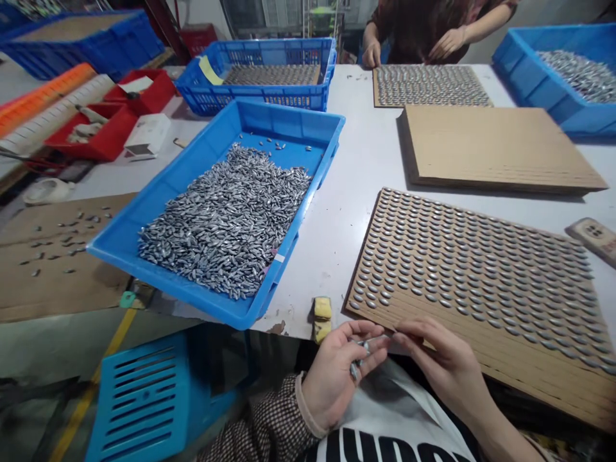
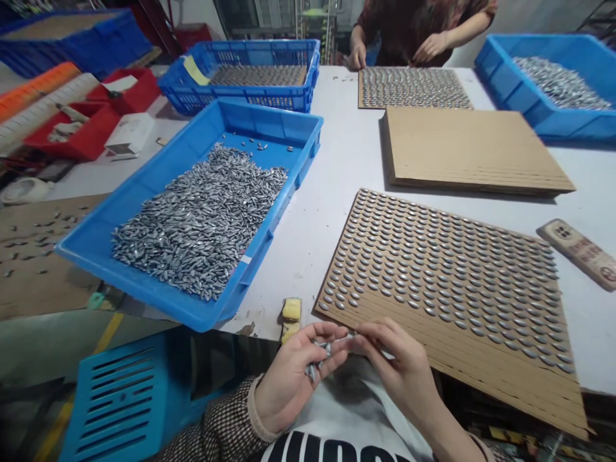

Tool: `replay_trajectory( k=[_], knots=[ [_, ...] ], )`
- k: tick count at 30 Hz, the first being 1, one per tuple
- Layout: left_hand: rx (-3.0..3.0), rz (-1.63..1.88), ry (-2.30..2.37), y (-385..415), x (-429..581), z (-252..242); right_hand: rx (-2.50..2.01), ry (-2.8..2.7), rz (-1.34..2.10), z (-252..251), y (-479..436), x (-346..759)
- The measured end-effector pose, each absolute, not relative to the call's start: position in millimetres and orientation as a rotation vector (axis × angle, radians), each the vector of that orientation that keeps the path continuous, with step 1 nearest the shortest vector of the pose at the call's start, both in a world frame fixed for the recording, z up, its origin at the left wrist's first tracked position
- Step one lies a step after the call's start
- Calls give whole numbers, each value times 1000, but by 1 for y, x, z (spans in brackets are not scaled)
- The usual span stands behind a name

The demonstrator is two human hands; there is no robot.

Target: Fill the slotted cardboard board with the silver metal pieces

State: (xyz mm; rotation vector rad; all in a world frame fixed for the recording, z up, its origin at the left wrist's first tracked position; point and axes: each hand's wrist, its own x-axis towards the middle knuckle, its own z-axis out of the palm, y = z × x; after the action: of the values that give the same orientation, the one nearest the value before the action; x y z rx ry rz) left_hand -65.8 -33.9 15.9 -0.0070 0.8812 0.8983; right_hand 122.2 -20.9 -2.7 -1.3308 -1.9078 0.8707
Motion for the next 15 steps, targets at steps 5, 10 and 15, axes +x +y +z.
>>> replay_trajectory(
  k=[5,10,15],
  knots=[
    [-33,874,943,-35,-66,14,-1407,-1932,692,-25,-13,125],
    [-51,874,908,-39,-64,9,-1402,-1980,614,-31,-8,114],
    [-65,854,882,-37,-65,12,-1431,-2054,469,-38,-4,114]
  ],
)
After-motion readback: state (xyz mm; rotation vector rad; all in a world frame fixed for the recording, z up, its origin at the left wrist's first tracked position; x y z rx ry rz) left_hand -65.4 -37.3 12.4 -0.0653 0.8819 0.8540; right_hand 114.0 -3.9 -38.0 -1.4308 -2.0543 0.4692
